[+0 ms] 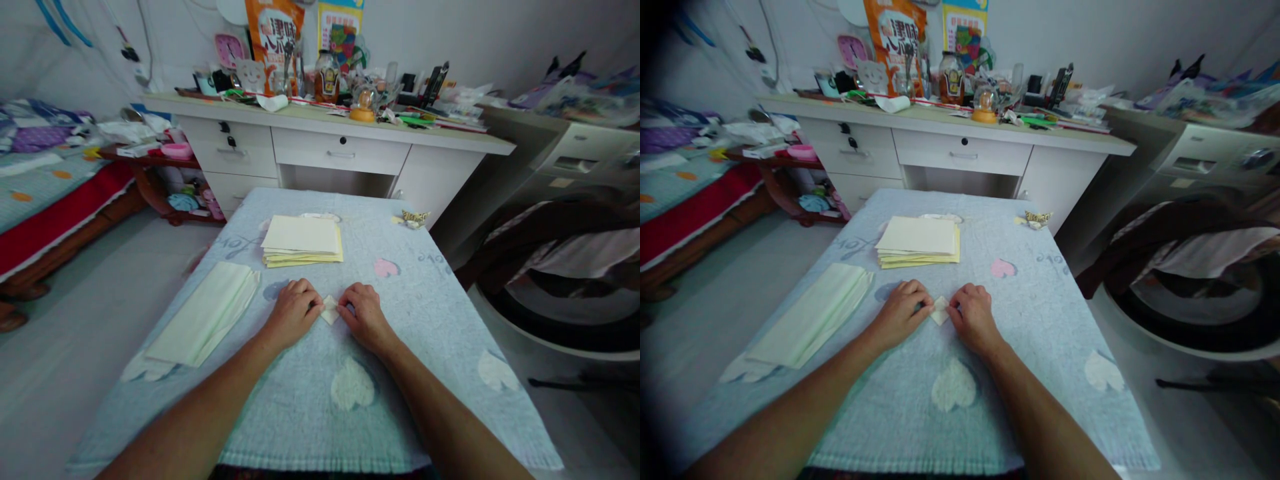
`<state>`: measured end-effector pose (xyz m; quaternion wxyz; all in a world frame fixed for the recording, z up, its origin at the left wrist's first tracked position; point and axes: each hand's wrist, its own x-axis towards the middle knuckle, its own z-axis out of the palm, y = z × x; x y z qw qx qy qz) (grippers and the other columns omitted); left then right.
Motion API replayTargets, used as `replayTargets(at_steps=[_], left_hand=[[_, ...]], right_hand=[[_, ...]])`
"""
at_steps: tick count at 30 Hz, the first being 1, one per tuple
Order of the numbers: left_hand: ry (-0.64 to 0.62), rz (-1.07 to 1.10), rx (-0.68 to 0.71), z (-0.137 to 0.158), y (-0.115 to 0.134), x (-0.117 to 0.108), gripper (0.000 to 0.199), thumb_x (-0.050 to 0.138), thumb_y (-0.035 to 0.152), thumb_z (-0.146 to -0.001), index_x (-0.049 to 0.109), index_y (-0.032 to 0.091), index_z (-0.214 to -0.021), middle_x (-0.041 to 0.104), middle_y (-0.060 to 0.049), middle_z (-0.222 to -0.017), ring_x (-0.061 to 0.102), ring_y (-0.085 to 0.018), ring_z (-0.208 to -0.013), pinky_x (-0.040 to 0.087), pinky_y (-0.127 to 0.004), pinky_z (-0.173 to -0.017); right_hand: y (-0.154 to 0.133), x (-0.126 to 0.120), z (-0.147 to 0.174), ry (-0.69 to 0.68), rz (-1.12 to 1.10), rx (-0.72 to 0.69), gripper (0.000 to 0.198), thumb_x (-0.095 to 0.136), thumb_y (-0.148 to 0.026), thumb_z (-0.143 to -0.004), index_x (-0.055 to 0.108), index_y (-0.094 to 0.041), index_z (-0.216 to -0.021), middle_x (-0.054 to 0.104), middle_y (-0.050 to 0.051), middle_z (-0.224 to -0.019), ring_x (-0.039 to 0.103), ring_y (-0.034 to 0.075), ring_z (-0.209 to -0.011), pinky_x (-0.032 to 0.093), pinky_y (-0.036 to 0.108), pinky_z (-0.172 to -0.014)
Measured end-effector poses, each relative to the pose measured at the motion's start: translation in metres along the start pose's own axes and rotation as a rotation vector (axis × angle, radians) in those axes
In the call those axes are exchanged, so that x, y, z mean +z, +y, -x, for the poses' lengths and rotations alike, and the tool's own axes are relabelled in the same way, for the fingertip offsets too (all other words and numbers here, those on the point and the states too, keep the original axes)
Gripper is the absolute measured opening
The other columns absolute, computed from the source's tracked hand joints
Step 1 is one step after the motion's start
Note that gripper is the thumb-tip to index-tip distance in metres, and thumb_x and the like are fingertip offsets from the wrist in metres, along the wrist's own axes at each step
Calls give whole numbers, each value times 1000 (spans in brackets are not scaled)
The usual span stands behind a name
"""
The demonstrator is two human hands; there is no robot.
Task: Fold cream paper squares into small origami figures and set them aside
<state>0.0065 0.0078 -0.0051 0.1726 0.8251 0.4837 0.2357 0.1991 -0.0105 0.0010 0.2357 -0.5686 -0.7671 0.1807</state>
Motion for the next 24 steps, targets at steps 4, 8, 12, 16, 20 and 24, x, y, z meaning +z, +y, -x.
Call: replayTargets(at_steps=[4,8,12,16,20,24], left_hand=[[2,-30,-38,-1,2,0,13,56,27,-85,64,20,-77,56,-3,-88,50,-20,-89,38,-34,-79],[-14,-66,-56,-2,5,1,17,51,27,-88,64,20,-78,56,-4,-88,50,-21,-89,37,-35,-80],[-11,-121,-60,-1,8,1,20,48,28,-89,63,20,-78,55,-5,-89,50,-21,-89,37,-36,-79],[0,-201,-74,0,11,3,19,48,29,-90,61,21,-80,55,-6,-91,48,-23,-91,36,-37,-78],[10,-249,-97,0,11,5,16,52,32,-89,61,21,-80,55,-6,-93,47,-24,-92,35,-37,-77],[23,-249,-136,1,11,5,17,55,34,-87,60,21,-78,56,-6,-95,46,-25,-94,33,-38,-77]], right_hand=[[-3,2,-2,3,56,39,10,58,-24,-87,64,-19,-81,57,4,-93,46,19,-91,29,32,-82],[-5,5,-4,12,129,86,13,57,-27,-88,64,-19,-80,57,5,-94,46,20,-91,29,32,-80],[-6,7,-5,20,174,109,14,58,-30,-88,64,-19,-80,57,6,-94,45,21,-92,30,33,-79],[-6,7,-6,8,195,127,16,58,-32,-88,64,-19,-80,57,7,-95,45,22,-93,30,34,-78],[-7,8,-7,8,225,147,15,59,-32,-87,64,-19,-80,57,7,-95,45,23,-93,30,34,-78],[-8,8,-6,22,236,147,16,58,-32,-87,64,-19,-81,56,8,-96,45,23,-94,31,35,-79]])
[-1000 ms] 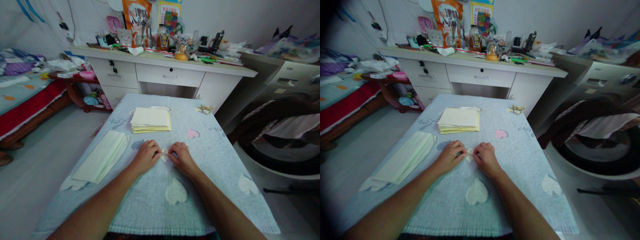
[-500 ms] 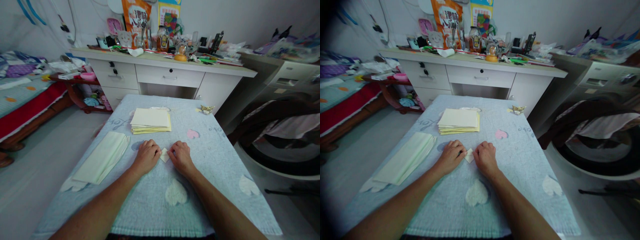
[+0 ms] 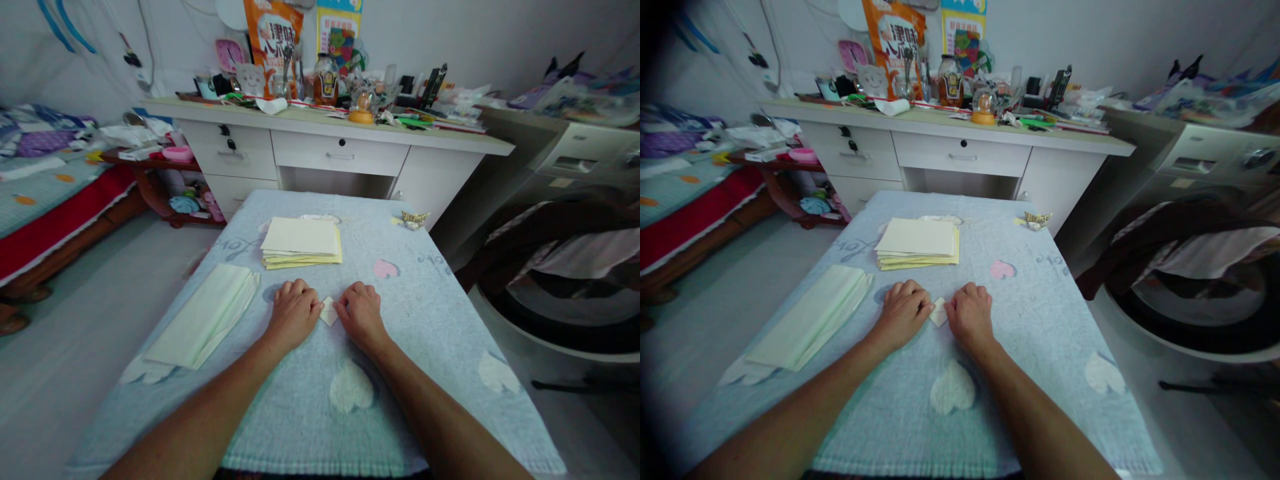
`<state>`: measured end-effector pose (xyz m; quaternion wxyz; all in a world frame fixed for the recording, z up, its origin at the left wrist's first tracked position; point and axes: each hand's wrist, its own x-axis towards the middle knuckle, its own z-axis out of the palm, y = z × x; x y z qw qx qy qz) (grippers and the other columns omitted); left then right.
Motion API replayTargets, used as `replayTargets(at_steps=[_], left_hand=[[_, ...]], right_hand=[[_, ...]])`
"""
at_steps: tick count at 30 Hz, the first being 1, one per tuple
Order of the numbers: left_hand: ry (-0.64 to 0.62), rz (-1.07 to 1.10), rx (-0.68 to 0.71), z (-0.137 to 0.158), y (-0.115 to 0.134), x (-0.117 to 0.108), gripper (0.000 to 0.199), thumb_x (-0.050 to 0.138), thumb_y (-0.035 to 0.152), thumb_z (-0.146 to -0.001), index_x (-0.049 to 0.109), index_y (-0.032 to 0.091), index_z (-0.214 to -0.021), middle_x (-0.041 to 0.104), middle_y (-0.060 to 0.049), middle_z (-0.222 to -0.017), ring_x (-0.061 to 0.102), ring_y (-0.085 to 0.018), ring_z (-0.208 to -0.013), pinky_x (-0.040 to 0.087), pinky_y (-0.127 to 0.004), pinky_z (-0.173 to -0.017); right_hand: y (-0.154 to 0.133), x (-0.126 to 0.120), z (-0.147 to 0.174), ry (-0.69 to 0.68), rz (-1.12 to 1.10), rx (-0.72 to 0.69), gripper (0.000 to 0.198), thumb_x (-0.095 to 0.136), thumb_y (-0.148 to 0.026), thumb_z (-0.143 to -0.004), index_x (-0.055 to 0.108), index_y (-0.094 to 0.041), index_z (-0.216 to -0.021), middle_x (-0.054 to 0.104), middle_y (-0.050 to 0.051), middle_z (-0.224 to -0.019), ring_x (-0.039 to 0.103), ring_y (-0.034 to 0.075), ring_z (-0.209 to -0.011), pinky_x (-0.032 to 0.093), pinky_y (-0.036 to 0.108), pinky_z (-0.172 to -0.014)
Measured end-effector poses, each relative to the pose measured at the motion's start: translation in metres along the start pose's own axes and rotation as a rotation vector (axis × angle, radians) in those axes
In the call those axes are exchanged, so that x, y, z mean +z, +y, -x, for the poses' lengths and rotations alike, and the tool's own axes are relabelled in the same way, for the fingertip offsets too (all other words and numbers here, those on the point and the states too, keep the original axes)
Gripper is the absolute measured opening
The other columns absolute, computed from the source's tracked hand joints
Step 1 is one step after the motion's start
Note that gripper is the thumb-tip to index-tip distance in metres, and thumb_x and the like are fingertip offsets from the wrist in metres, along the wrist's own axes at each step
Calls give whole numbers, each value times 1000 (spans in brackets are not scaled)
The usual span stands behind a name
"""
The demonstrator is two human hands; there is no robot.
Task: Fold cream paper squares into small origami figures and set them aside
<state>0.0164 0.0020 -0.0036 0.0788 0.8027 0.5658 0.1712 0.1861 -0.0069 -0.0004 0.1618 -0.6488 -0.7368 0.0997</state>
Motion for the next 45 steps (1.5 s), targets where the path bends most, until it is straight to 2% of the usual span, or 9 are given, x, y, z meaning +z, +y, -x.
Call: replayTargets(at_steps=[7,9,12,21,27,31,45], left_hand=[[3,42,-21,0,-1,0,14,56,32,-85,61,22,-78,57,-5,-95,46,-25,-94,33,-38,-78],[10,87,-18,-1,-3,0,8,58,30,-83,63,24,-85,57,-4,-95,47,-24,-95,33,-38,-80],[6,187,33,-3,-6,-1,16,59,25,-82,65,27,-97,58,-3,-97,48,-23,-96,34,-38,-83],[-54,214,62,-5,-7,-2,16,56,21,-82,69,28,-88,59,-3,-96,49,-23,-95,35,-38,-84],[-75,201,53,-6,-7,-2,17,55,20,-81,68,27,-90,60,-2,-98,48,-23,-97,34,-38,-85],[-106,217,63,-6,-9,-5,16,56,23,-80,68,27,-91,59,-2,-98,48,-22,-97,35,-38,-87],[-183,285,64,-9,-15,-10,25,54,17,-80,69,29,-95,59,-2,-100,48,-22,-102,34,-39,-91]], right_hand=[[-1,0,0,-5,9,17,16,58,-32,-87,64,-19,-80,57,8,-96,45,24,-93,31,35,-78],[-1,0,-1,-3,15,12,17,58,-34,-87,64,-19,-80,56,9,-96,45,24,-93,32,36,-78],[-1,1,0,2,21,11,18,58,-34,-87,63,-19,-80,56,9,-96,44,24,-93,32,36,-79],[-2,2,2,38,56,-9,15,58,-35,-87,60,-20,-85,54,9,-100,43,24,-94,32,37,-80],[-9,1,5,66,114,-31,31,53,-49,-88,58,-19,-87,52,10,-97,43,25,-93,32,38,-80],[-11,0,5,60,142,-31,35,52,-53,-88,59,-18,-89,52,11,-98,43,26,-92,32,40,-80],[3,0,-1,-24,15,3,9,58,-30,-86,63,-22,-89,54,7,-104,44,25,-97,30,38,-81]])
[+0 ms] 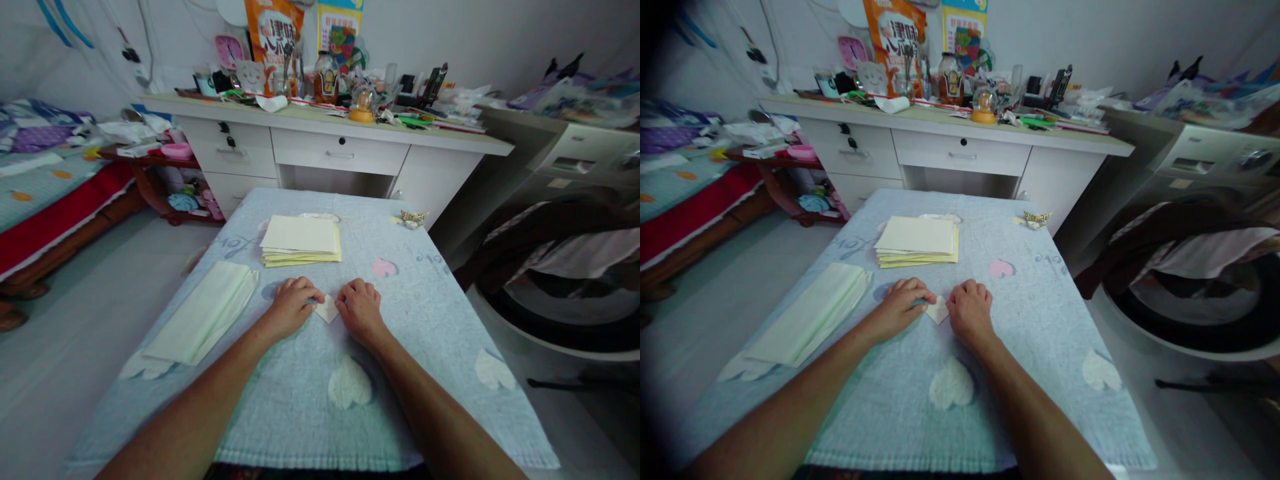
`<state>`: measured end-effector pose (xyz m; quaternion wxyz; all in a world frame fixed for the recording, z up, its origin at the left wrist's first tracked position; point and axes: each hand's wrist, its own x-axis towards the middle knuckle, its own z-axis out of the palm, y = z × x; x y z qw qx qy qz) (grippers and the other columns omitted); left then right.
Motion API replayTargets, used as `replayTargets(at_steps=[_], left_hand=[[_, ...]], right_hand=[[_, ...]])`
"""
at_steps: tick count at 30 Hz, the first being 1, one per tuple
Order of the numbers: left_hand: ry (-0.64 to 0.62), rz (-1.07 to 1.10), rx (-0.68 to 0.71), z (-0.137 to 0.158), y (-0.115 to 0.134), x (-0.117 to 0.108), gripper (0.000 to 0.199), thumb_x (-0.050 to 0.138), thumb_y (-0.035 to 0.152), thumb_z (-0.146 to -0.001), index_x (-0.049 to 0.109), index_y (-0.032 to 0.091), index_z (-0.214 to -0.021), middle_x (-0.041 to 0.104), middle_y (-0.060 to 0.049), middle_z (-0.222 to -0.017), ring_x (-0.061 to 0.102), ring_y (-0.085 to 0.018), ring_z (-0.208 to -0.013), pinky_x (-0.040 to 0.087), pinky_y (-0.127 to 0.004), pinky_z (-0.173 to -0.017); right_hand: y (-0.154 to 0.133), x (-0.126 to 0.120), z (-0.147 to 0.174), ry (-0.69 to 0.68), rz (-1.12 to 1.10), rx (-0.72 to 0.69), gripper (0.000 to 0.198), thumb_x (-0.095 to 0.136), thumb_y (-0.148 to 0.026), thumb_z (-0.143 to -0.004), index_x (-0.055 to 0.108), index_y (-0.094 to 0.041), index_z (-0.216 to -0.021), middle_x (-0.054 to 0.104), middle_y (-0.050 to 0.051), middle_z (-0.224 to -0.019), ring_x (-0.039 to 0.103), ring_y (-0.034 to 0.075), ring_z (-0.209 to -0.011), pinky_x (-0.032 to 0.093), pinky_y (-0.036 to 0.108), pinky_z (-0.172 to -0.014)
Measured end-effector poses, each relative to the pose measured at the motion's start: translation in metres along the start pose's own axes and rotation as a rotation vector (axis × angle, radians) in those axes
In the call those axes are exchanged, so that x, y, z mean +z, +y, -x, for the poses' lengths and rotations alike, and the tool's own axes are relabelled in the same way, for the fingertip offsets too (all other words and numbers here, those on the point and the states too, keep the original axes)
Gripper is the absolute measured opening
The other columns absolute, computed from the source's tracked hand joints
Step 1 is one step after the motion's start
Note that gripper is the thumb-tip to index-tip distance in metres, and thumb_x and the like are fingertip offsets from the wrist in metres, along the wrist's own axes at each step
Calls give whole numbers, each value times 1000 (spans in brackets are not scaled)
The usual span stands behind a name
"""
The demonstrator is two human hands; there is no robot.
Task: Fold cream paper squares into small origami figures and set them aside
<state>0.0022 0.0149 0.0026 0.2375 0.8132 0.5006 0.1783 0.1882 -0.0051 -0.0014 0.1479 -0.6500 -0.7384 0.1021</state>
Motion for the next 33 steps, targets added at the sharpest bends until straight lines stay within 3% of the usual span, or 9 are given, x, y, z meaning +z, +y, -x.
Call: replayTargets(at_steps=[9,14,24,30,33], left_hand=[[27,1,21,0,-2,2,23,55,19,-80,69,29,-95,60,-1,-98,49,-22,-100,34,-38,-91],[58,-25,-2,-1,3,3,16,57,31,-83,71,28,-89,61,-2,-94,50,-23,-97,34,-37,-86],[94,-36,-12,-3,2,7,12,60,28,-81,71,29,-85,61,-1,-91,49,-22,-94,33,-36,-84],[79,-50,-17,-2,2,7,15,59,26,-82,71,29,-89,61,-2,-93,49,-22,-96,33,-36,-85],[77,-65,16,0,1,8,23,59,24,-83,70,33,-101,61,-2,-96,48,-22,-97,32,-37,-86]], right_hand=[[6,-10,2,-49,-128,-28,12,51,-22,-88,63,-21,-87,54,6,-102,44,21,-97,30,35,-83],[3,-6,2,-20,-98,-14,11,57,-30,-85,62,-20,-82,53,5,-101,44,22,-97,30,36,-84],[-1,-3,0,-5,-48,13,11,57,-28,-84,62,-19,-80,53,7,-101,44,23,-97,31,36,-83],[-1,-1,1,-5,-39,25,9,57,-27,-84,62,-20,-83,53,8,-104,44,24,-98,31,38,-84],[-1,-1,2,14,-43,22,8,58,-27,-83,61,-21,-88,52,8,-107,44,25,-99,32,39,-84]])
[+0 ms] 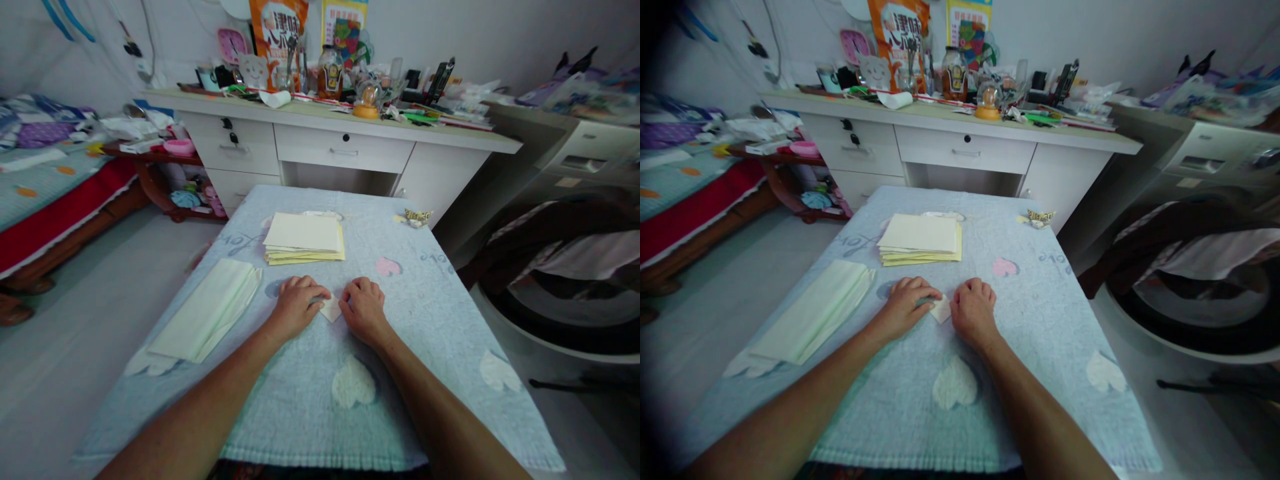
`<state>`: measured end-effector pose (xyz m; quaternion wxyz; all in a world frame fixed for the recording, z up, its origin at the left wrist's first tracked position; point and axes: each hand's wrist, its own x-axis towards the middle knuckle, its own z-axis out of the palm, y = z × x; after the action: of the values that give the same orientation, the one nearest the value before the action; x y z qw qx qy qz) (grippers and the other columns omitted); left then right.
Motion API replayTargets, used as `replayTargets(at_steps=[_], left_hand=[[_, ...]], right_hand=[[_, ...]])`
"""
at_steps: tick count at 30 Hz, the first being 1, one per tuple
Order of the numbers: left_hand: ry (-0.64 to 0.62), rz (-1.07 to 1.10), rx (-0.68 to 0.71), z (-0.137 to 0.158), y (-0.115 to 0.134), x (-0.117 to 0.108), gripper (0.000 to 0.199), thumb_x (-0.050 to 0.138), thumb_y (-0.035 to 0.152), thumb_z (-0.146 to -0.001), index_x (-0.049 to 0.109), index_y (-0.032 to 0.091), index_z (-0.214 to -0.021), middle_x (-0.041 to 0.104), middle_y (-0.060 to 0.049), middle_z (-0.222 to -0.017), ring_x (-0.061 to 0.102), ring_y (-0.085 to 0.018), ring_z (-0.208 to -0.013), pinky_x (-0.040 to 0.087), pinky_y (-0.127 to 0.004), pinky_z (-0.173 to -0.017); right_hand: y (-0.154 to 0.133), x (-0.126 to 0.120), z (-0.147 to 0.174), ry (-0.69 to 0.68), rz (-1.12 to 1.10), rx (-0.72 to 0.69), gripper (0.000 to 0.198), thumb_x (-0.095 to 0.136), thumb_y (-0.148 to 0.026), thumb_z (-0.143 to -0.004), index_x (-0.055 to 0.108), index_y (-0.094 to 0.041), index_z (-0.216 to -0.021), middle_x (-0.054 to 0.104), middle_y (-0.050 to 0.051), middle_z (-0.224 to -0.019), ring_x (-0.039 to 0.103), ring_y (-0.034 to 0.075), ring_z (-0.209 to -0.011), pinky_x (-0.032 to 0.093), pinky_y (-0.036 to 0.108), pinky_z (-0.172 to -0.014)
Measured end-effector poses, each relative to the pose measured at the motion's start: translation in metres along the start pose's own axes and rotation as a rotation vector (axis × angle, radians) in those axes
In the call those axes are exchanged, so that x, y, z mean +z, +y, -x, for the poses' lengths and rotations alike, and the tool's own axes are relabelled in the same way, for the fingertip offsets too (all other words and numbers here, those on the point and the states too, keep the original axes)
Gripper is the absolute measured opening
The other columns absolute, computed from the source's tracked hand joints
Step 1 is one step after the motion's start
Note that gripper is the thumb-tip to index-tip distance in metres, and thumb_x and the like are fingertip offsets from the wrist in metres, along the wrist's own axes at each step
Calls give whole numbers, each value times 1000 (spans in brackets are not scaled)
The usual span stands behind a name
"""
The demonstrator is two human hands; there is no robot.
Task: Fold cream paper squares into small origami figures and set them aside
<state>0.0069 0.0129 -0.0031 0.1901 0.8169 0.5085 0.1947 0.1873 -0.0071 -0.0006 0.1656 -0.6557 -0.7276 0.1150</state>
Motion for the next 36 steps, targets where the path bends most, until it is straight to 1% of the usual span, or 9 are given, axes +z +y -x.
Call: replayTargets(at_steps=[2,4,8,12,17,21,26,33,36], left_hand=[[-7,-12,35,1,-1,1,31,58,23,-84,67,36,-110,61,-2,-98,47,-22,-98,32,-38,-87],[-15,-25,58,2,-3,2,34,56,21,-85,66,39,-113,61,-2,-98,47,-22,-98,31,-38,-88],[-24,-28,64,1,-4,3,35,57,21,-85,66,39,-114,60,-2,-99,46,-22,-98,31,-39,-88],[-28,-27,64,0,-3,2,35,57,22,-85,66,39,-114,61,-2,-98,46,-22,-98,32,-39,-88],[-32,-32,57,0,-1,0,35,57,22,-85,67,38,-114,60,-2,-98,46,-22,-98,32,-38,-89],[-31,-34,61,0,-2,1,35,57,22,-85,66,38,-114,60,-2,-99,46,-21,-98,32,-38,-90],[-49,-35,50,0,-2,0,35,56,23,-85,66,39,-115,60,-2,-99,45,-21,-98,32,-38,-89],[-43,-19,46,0,0,-1,35,57,21,-84,66,39,-114,59,-3,-98,45,-22,-98,32,-38,-89],[-44,-15,45,0,-1,0,36,57,21,-84,66,39,-114,59,-3,-98,45,-22,-98,32,-37,-89]], right_hand=[[1,0,0,-1,-1,-6,9,58,-26,-83,61,-21,-89,52,8,-108,44,25,-100,32,40,-85],[2,-2,0,-17,-8,-10,8,57,-25,-84,62,-21,-87,52,8,-109,44,25,-100,32,40,-85],[7,-6,-1,-53,-73,-28,12,51,-23,-87,63,-21,-85,53,7,-109,44,23,-99,32,38,-86],[8,-7,-1,-45,-91,-39,16,50,-23,-88,64,-20,-82,54,6,-109,44,22,-100,32,37,-87],[4,-4,-2,-16,-65,-8,16,56,-31,-86,64,-20,-77,54,6,-107,44,23,-99,32,39,-87],[2,-1,-1,-3,-35,-5,12,59,-29,-83,64,-20,-78,54,7,-107,44,24,-100,32,39,-87],[0,0,-1,30,-5,-41,10,59,-27,-82,64,-19,-79,54,8,-111,42,26,-104,30,41,-91],[2,1,-1,5,1,-43,11,56,-26,-84,64,-20,-80,53,10,-116,42,28,-106,31,44,-90],[2,1,-1,1,4,-33,10,56,-26,-84,64,-20,-83,52,10,-118,42,28,-106,31,45,-91]])
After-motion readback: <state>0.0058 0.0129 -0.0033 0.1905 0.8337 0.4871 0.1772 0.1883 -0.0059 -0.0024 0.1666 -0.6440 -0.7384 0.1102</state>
